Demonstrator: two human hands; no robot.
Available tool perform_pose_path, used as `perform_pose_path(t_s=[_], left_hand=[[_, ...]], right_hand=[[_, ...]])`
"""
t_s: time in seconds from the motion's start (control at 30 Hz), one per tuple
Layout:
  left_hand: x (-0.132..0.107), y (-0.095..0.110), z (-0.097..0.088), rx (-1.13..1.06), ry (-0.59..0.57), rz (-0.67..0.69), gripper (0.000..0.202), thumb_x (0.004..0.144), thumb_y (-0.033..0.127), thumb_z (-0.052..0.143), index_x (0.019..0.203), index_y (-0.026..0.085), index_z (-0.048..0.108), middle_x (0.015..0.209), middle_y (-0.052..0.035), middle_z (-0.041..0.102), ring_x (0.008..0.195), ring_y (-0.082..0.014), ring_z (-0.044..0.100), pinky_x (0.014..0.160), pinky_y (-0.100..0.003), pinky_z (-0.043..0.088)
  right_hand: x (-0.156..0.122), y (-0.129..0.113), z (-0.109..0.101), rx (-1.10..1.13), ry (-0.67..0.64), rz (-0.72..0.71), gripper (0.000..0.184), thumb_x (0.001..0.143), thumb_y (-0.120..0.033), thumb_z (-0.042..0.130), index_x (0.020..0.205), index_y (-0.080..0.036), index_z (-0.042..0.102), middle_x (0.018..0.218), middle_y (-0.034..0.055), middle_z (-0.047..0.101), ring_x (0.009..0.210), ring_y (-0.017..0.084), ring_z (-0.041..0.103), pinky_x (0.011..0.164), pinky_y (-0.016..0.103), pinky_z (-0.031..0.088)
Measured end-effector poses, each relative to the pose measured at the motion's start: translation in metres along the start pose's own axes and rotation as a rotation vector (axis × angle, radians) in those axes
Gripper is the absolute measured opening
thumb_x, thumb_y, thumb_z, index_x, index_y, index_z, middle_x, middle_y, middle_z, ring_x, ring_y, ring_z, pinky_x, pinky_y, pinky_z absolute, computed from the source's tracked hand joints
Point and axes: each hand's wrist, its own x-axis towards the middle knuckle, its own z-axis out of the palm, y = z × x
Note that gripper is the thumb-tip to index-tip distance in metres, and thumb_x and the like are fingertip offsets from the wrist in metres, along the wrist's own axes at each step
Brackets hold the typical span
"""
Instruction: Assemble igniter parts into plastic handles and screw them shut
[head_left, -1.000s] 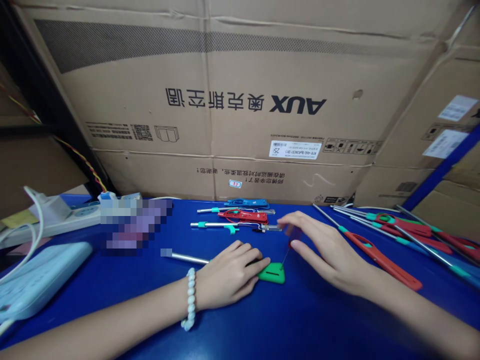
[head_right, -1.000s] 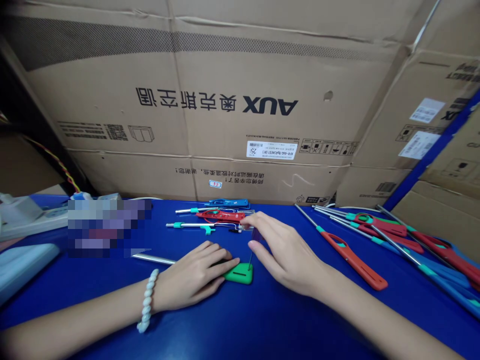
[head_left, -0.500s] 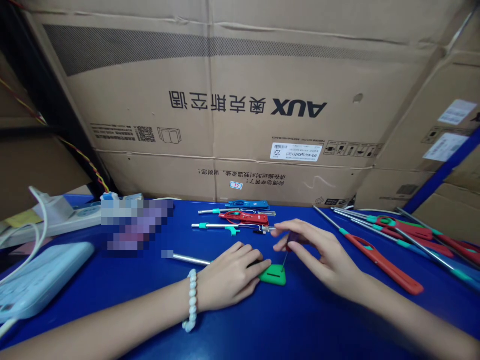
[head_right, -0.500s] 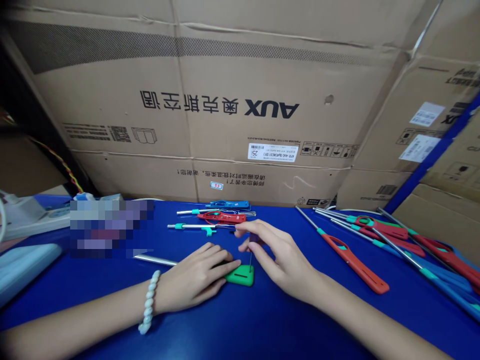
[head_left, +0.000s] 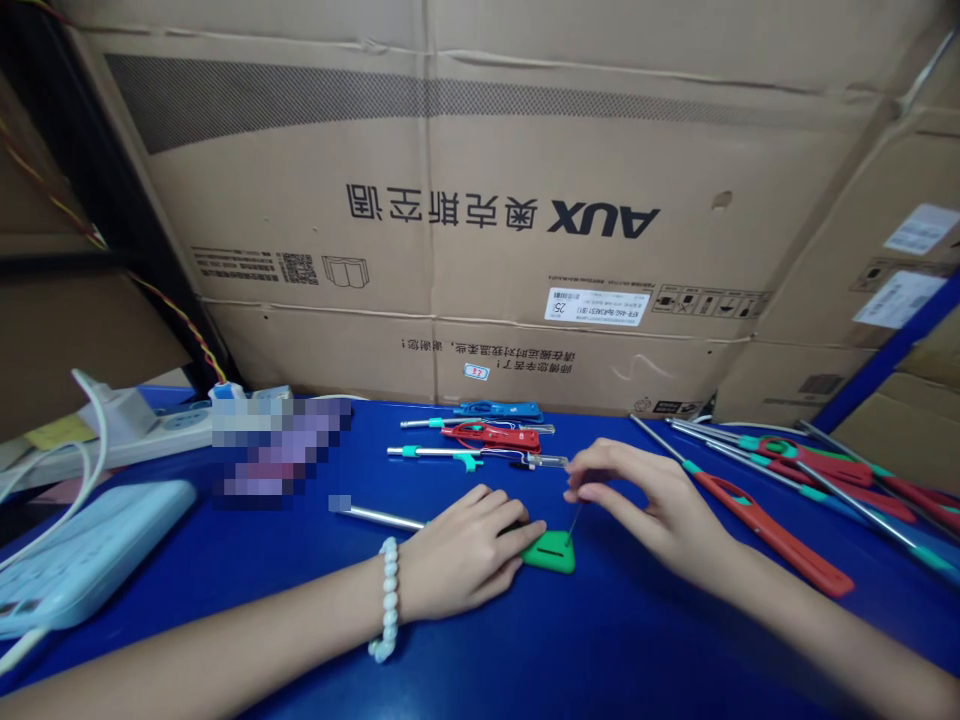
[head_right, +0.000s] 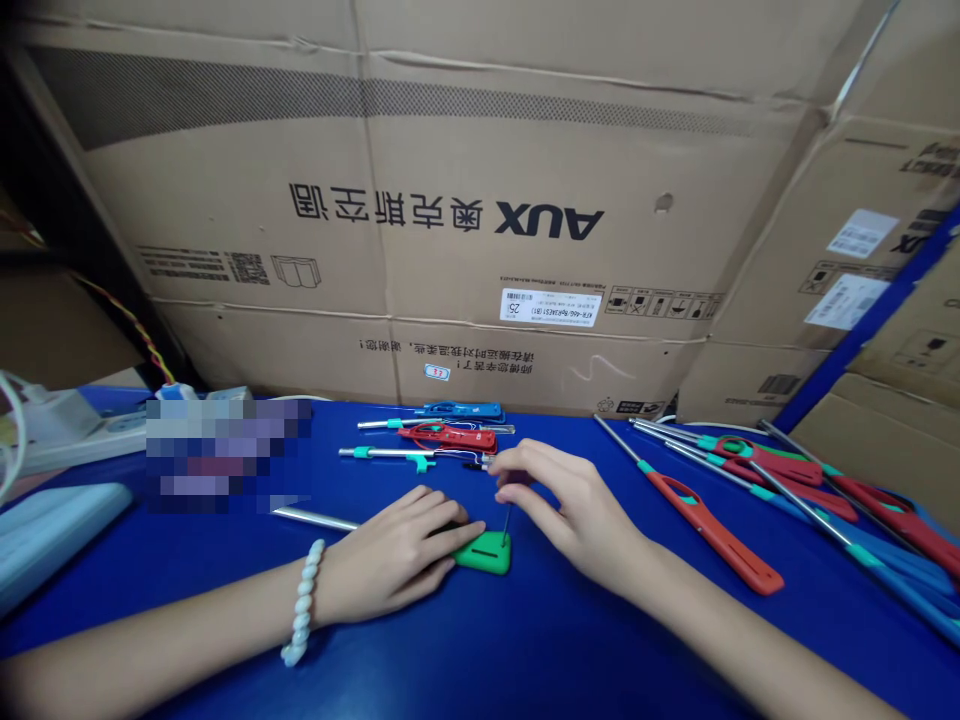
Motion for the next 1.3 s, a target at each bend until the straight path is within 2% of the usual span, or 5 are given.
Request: perform_pose_path(t_s=[0.3, 0.53, 0.77, 0.97, 1.3], left_hand=[[0.000, -0.001, 0.002, 0.024, 0.008, 0.004, 0.037, 0.091, 0.019, 0.041, 0.128, 0.016, 0.045, 0.101, -0.0076, 0.054, 0.088, -0.0213, 0.047, 0.079, -0.034, 0.037], [0.000, -0.001, 0.002, 0.025, -0.004, 0.008, 0.038, 0.092, 0.019, 0.041, 0.129, 0.016, 0.044, 0.101, -0.0078, 0.054, 0.087, -0.0210, 0.047, 0.078, -0.033, 0.038], [0.000, -0.001, 0.002, 0.035, 0.017, 0.013, 0.037, 0.092, 0.020, 0.041, 0.128, 0.017, 0.045, 0.099, -0.0077, 0.055, 0.086, -0.0211, 0.047, 0.078, -0.034, 0.037], [0.000, 0.000, 0.001, 0.035, 0.001, 0.002, 0.037, 0.091, 0.020, 0.042, 0.128, 0.017, 0.045, 0.100, -0.0071, 0.054, 0.087, -0.0208, 0.047, 0.078, -0.033, 0.037], [0.000, -0.001, 0.002, 0.027, 0.048, 0.016, 0.037, 0.091, 0.019, 0.043, 0.127, 0.017, 0.046, 0.097, -0.0073, 0.054, 0.085, -0.0202, 0.048, 0.076, -0.032, 0.038]], right_hand=[[-0.002, -0.004, 0.008, 0.003, 0.049, -0.068, 0.032, 0.094, -0.018, 0.037, 0.123, -0.019, 0.050, 0.109, 0.0103, 0.064, 0.097, 0.019, 0.062, 0.080, 0.031, 0.052], [-0.005, -0.003, 0.014, -0.105, 0.183, -0.136, 0.006, 0.087, -0.022, 0.058, 0.089, -0.017, 0.058, 0.074, 0.0042, 0.060, 0.064, 0.015, 0.055, 0.060, 0.028, 0.047], [0.000, -0.013, 0.004, 0.071, -0.099, -0.017, 0.033, 0.094, -0.016, 0.036, 0.127, -0.019, 0.044, 0.108, 0.0097, 0.059, 0.092, 0.016, 0.060, 0.081, 0.029, 0.051], [-0.004, -0.004, 0.011, -0.195, 0.104, -0.131, 0.017, 0.093, -0.022, 0.045, 0.106, -0.018, 0.054, 0.083, 0.0061, 0.064, 0.073, 0.017, 0.062, 0.070, 0.029, 0.052], [-0.001, -0.010, 0.004, -0.114, -0.003, -0.098, 0.021, 0.093, -0.020, 0.044, 0.113, -0.019, 0.052, 0.088, 0.0055, 0.065, 0.080, 0.015, 0.063, 0.075, 0.026, 0.052]])
